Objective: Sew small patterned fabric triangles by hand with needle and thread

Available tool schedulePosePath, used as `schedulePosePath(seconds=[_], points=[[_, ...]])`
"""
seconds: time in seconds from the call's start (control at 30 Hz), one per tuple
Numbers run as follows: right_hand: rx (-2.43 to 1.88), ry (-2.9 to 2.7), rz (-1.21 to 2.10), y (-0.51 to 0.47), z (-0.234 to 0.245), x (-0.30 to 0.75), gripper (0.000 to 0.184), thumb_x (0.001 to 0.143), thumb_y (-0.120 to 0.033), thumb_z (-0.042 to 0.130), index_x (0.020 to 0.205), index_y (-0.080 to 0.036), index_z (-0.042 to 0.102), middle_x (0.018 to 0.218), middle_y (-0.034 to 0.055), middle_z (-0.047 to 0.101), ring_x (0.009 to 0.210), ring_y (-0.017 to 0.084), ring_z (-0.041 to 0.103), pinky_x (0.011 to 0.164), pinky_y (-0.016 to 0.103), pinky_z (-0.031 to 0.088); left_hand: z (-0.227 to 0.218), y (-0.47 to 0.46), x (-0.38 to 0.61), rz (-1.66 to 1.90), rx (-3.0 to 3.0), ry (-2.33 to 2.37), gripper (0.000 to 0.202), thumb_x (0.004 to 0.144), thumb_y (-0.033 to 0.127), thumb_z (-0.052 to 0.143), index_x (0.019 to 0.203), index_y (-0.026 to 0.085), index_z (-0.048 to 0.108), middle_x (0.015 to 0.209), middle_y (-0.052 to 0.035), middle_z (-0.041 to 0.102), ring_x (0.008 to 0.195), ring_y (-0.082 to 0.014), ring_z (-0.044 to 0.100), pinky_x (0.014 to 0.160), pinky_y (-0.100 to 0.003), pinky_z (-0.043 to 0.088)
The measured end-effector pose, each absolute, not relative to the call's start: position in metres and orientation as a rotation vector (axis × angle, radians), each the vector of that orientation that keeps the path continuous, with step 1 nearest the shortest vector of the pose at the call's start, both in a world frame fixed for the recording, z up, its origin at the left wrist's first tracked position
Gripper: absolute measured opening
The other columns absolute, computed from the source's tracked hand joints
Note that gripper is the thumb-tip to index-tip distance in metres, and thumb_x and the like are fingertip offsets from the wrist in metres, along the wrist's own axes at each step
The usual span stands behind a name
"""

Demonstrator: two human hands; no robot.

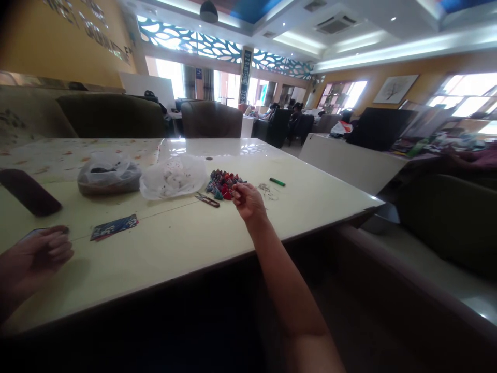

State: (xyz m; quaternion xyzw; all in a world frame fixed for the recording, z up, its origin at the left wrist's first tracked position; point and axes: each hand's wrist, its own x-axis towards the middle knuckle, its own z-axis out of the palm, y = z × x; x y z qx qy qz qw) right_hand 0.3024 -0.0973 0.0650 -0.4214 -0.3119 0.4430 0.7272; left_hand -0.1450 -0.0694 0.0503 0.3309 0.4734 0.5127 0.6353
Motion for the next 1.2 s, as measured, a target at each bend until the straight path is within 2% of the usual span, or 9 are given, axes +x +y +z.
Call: schedulePosePath(seconds=[0.1,0.2,0.33,0.5,0.63,0.8,0.97,1.07,1.2], points=[[-0.942,-0.742,0.967,-0.109,0.079,0.301,0.031,0.078,-0.024,0.076,0.072,-0.021,0.046,0.069,-0.0019,0.060,0.051,0.006,0.043,0.043,0.022,0.030,0.051,-0.074,-0.147,1.152,0.969,1.254,0.015,0.066,0.012,0.068,0.074,0.024,0.070,0.052,0.0038,0.053,0.042,-0.0062,0.038,0.037,-0.014,0.034],[-0.991,-0.917,0.962,-0.117,0.092,0.285,0.028,0.077,-0.026,0.079,0.072,-0.021,0.052,0.068,-0.0012,0.059,0.054,0.008,0.046,0.045,0.024,0.030,0.058,-0.077,-0.136,1.038,1.332,1.537,0.025,0.065,0.021,0.076,0.089,0.027,0.078,0.073,-0.0013,0.071,0.053,-0.0120,0.051,0.041,-0.018,0.039],[-0.977,-1.164,0.950,-0.118,0.107,0.240,0.023,0.073,-0.026,0.082,0.067,-0.019,0.060,0.069,-0.0009,0.058,0.056,0.007,0.043,0.050,0.025,0.033,0.078,-0.087,-0.091,1.191,1.591,1.442,0.045,0.073,0.038,0.077,0.117,0.027,0.075,0.063,-0.0017,0.065,0.054,-0.0127,0.049,0.048,-0.020,0.040],[-0.833,-1.311,1.020,-0.114,0.113,0.180,0.023,0.073,-0.024,0.081,0.065,-0.019,0.060,0.076,-0.0005,0.060,0.070,0.009,0.051,0.065,0.026,0.043,0.101,-0.101,-0.006,1.054,1.452,0.835,0.034,0.075,0.031,0.077,0.106,0.016,0.077,0.068,-0.0045,0.062,0.052,-0.0118,0.049,0.045,-0.022,0.034],[-0.780,-1.230,1.080,-0.112,0.111,0.169,0.032,0.076,-0.032,0.080,0.068,-0.020,0.052,0.074,-0.0009,0.058,0.066,0.009,0.050,0.058,0.024,0.038,0.095,-0.101,0.020,1.026,1.281,0.629,0.020,0.078,0.034,0.077,0.075,0.015,0.071,0.055,0.0045,0.038,0.044,-0.0053,0.029,0.042,-0.020,0.019],[-0.836,-1.089,1.138,-0.115,0.118,0.205,0.041,0.082,-0.048,0.074,0.080,-0.025,0.040,0.071,-0.0029,0.050,0.062,0.011,0.050,0.047,0.024,0.028,0.074,-0.083,-0.016,0.992,1.287,0.770,0.015,0.078,0.027,0.076,0.075,0.013,0.074,0.052,0.0058,0.031,0.044,-0.0045,0.023,0.042,-0.021,0.014],[-0.777,-0.949,0.982,-0.115,0.133,0.252,0.039,0.079,-0.032,0.080,0.074,-0.025,0.042,0.060,-0.0065,0.039,0.052,0.009,0.039,0.050,0.026,0.030,0.066,-0.066,-0.069,1.006,1.173,0.955,0.011,0.074,0.020,0.076,0.071,0.010,0.074,0.052,0.0057,0.032,0.044,-0.0034,0.023,0.039,-0.019,0.015],[-0.791,-0.756,0.925,-0.111,0.140,0.275,0.031,0.089,-0.015,0.067,0.068,-0.023,0.046,0.056,-0.0058,0.040,0.050,0.007,0.039,0.055,0.030,0.034,0.067,-0.061,-0.092,1.014,1.039,0.996,0.008,0.073,0.013,0.073,0.066,0.009,0.071,0.053,0.0059,0.031,0.044,-0.0023,0.023,0.037,-0.016,0.017],[-0.821,-0.619,0.832,-0.107,0.142,0.299,0.040,0.090,0.001,0.054,0.058,-0.022,0.050,0.053,-0.0041,0.041,0.049,0.005,0.040,0.059,0.035,0.036,0.067,-0.063,-0.112,1.035,0.907,1.002,0.006,0.072,0.010,0.072,0.067,0.009,0.069,0.054,0.0043,0.036,0.043,-0.0023,0.027,0.035,-0.014,0.021]])
